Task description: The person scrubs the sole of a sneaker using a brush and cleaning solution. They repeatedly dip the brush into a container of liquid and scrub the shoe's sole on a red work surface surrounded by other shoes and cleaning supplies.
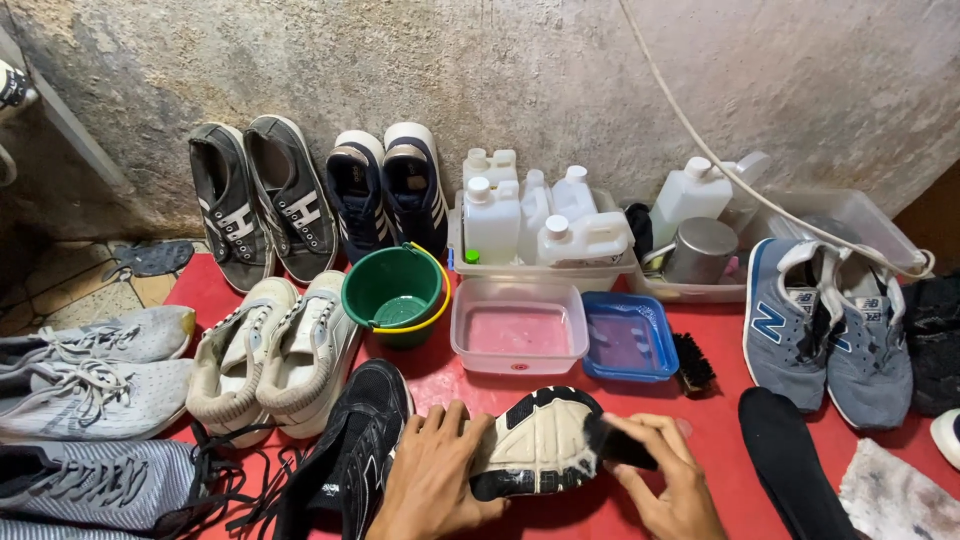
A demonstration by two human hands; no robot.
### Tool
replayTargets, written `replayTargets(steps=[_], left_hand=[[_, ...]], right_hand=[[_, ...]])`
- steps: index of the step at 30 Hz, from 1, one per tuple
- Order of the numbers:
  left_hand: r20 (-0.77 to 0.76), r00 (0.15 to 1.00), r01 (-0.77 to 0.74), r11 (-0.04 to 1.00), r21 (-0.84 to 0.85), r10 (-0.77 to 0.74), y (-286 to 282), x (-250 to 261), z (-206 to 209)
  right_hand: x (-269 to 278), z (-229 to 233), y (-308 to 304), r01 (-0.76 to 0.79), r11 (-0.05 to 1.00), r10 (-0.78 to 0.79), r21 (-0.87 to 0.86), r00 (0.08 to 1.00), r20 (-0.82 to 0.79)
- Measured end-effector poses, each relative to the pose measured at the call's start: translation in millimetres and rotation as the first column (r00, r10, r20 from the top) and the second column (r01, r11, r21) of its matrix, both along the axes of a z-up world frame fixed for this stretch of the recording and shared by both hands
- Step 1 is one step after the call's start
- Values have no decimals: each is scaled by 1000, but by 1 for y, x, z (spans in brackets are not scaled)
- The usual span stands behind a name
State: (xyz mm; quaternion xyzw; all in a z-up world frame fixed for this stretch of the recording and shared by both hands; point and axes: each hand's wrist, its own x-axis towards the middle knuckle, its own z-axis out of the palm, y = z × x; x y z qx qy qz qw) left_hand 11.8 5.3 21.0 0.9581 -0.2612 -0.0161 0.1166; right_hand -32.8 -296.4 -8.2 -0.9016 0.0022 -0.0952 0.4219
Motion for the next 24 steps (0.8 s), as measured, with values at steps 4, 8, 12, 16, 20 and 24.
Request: replayTargets(steps=[4,8,12,16,20,24], left_hand=[[-21,1000,-14,1000,8,14,-1,-2,4],[9,1000,-4,999,38,4,-1,1,-3],[-60,998,10,997,74,-6,-1,4,-3],[-68,998,11,998,64,-6,-1,4,-5],[-23,999,26,998,64,-24,1,4,-20],[89,995,42,999,1,-42,2,4,-31]], right_hand=[[14,-18,-2,-96,977,137,-188,967,215],[10,-27,12,-95,976,137,-198,968,212],[0,-15,33,127,980,-101,-152,981,168],[-3,-14,49,200,976,-178,-87,960,218],[6,-24,33,213,969,-193,-124,968,158],[6,-46,33,107,962,-2,-251,922,387]])
